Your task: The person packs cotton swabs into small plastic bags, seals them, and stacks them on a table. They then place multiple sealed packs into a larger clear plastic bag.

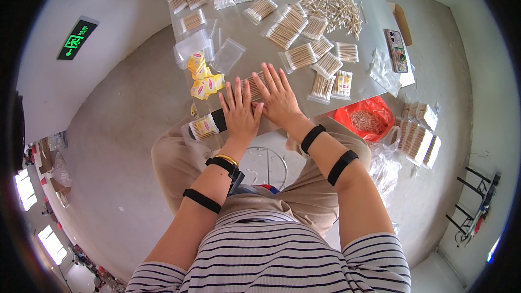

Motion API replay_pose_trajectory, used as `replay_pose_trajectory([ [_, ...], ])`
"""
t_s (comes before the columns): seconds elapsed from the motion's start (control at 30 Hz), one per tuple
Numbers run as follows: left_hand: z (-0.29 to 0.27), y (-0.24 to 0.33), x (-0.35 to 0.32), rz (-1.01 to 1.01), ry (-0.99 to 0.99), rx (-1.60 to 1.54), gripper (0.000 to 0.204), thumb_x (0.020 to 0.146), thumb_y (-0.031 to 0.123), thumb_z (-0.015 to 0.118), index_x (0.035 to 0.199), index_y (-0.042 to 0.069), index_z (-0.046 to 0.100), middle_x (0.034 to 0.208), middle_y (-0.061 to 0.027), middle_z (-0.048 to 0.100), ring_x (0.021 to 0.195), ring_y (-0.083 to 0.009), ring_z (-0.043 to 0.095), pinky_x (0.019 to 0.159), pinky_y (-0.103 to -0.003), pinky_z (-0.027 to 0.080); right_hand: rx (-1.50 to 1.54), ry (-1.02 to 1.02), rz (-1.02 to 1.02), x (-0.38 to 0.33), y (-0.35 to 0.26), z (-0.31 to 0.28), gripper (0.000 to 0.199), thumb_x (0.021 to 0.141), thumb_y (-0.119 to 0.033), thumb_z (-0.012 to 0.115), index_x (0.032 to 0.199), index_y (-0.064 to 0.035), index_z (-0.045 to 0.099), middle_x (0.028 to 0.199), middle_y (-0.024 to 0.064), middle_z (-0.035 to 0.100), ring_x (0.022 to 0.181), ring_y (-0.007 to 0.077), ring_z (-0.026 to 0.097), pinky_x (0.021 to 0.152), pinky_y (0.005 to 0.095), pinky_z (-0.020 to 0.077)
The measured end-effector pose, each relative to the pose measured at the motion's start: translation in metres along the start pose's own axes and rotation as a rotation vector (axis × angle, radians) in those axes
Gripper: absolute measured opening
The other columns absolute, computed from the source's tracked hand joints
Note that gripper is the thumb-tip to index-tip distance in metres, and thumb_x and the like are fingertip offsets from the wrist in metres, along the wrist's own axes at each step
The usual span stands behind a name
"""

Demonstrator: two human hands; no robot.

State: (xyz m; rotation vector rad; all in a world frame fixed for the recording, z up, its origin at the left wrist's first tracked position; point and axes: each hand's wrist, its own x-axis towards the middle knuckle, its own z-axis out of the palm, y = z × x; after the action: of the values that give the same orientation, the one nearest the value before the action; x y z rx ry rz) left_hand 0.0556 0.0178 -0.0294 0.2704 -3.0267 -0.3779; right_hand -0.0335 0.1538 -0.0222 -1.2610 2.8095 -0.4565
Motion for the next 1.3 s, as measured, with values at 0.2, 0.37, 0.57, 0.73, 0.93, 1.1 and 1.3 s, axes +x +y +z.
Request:
replay_pose_trajectory([
  [0.2, 0.0, 0.001, 0.0, 0.007, 0.028, -0.032, 0.073, 0.104, 0.055, 0.031, 0.161, 0.009, 0.024, 0.167, -0.0156, 0.019, 0.154, -0.0406, 0.013, 0.123, -0.061, 0.007, -0.021, -0.025, 0.003, 0.0, 0.001, 0.001, 0.081, 0.095, -0.048, 0.056, 0.16, -0.0093, 0.025, 0.166, 0.0199, 0.018, 0.155, 0.0351, 0.015, 0.126, 0.0511, 0.0117],
  [0.37, 0.001, 0.002, 0.0, -0.006, 0.035, -0.028, 0.073, 0.104, 0.055, 0.032, 0.161, 0.009, 0.024, 0.167, -0.0152, 0.019, 0.154, -0.0405, 0.014, 0.123, -0.061, 0.007, -0.001, -0.03, 0.005, -0.001, 0.001, 0.001, 0.08, 0.096, -0.047, 0.055, 0.159, -0.0081, 0.026, 0.166, 0.0197, 0.018, 0.155, 0.035, 0.015, 0.126, 0.0513, 0.0115],
  [0.57, 0.0, 0.004, 0.002, -0.025, 0.024, -0.012, 0.075, 0.103, 0.056, 0.034, 0.161, 0.009, 0.022, 0.168, -0.0068, 0.019, 0.155, -0.0381, 0.012, 0.124, -0.059, 0.006, -0.01, -0.027, 0.0, 0.0, 0.001, 0.003, 0.079, 0.096, -0.046, 0.055, 0.159, -0.0077, 0.026, 0.166, 0.02, 0.018, 0.155, 0.0353, 0.015, 0.126, 0.0516, 0.0111],
  [0.73, 0.0, 0.004, 0.001, -0.02, 0.039, -0.005, 0.074, 0.104, 0.056, 0.031, 0.161, 0.009, 0.025, 0.167, -0.0051, 0.023, 0.155, -0.0381, 0.014, 0.124, -0.059, 0.007, -0.006, -0.019, -0.005, 0.0, 0.001, 0.0, 0.081, 0.095, -0.047, 0.056, 0.159, -0.0072, 0.026, 0.166, 0.0204, 0.018, 0.155, 0.0353, 0.015, 0.126, 0.0512, 0.0113],
  [0.93, -0.002, 0.002, 0.0, -0.003, 0.035, -0.015, 0.073, 0.104, 0.055, 0.033, 0.161, 0.01, 0.026, 0.166, -0.0052, 0.025, 0.155, -0.0381, 0.014, 0.124, -0.059, 0.007, -0.024, -0.031, -0.001, 0.001, 0.001, -0.001, 0.081, 0.095, -0.048, 0.056, 0.158, -0.0064, 0.028, 0.166, 0.02, 0.018, 0.155, 0.0347, 0.016, 0.126, 0.0505, 0.0117],
  [1.1, -0.001, 0.001, 0.001, -0.003, 0.036, -0.042, 0.075, 0.104, 0.055, 0.033, 0.16, 0.005, 0.024, 0.167, -0.0109, 0.022, 0.155, -0.0378, 0.013, 0.124, -0.059, 0.007, -0.006, 0.008, 0.004, 0.001, 0.0, 0.002, 0.076, 0.097, -0.045, 0.055, 0.158, -0.0071, 0.028, 0.165, 0.0185, 0.023, 0.154, 0.0354, 0.019, 0.125, 0.051, 0.0142],
  [1.3, -0.007, -0.015, -0.012, 0.019, -0.011, -0.046, 0.085, 0.104, 0.058, 0.032, 0.158, -0.006, 0.018, 0.166, -0.0233, 0.015, 0.156, -0.0372, 0.01, 0.124, -0.058, 0.005, -0.034, -0.04, 0.03, 0.0, -0.002, 0.002, 0.078, 0.099, -0.049, 0.053, 0.159, -0.0071, 0.025, 0.166, 0.0176, 0.021, 0.155, 0.0339, 0.017, 0.126, 0.0506, 0.0131],
])
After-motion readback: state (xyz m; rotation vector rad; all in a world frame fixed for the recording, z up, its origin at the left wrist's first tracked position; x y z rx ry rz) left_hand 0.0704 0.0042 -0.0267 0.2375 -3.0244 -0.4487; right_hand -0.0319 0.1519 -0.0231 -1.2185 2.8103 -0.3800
